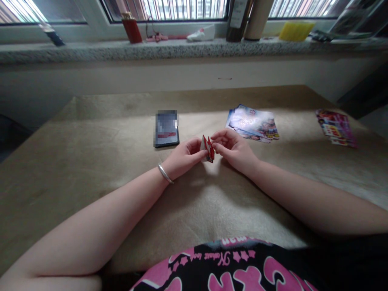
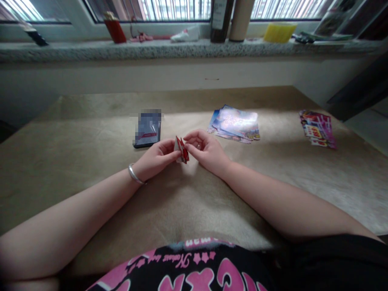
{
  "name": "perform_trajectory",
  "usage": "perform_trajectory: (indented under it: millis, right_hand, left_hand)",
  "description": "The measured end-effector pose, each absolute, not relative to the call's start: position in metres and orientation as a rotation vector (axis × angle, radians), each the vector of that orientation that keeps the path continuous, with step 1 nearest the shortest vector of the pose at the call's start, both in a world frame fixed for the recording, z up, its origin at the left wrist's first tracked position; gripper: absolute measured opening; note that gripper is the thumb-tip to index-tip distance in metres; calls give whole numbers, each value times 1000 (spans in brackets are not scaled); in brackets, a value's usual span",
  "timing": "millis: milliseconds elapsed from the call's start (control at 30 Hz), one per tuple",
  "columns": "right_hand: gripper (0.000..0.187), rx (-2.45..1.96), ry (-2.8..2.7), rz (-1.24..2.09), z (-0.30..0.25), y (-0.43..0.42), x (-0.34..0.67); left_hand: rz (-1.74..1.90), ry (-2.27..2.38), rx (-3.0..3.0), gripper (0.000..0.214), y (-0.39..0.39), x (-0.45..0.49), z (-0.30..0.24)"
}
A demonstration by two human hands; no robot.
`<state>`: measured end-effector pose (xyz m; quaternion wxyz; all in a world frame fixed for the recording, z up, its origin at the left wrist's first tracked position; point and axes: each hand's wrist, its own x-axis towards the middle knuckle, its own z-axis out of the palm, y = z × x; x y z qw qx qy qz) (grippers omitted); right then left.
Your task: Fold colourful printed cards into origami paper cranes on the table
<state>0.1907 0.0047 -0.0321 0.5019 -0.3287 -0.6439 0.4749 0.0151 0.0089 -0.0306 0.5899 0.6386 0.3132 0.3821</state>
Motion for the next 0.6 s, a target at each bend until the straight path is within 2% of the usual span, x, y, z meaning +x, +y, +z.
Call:
perform_trajectory:
  millis: [400,600]
  right_hand:
    - [31,-756,-1558,1320,-32,6,192]
    - [30,-647,-1542,1554,-30,8,197]
  left_hand:
    - [782,778,1562,17,7,14,-30]
    - [731,686,1548,15,8,12,-27]
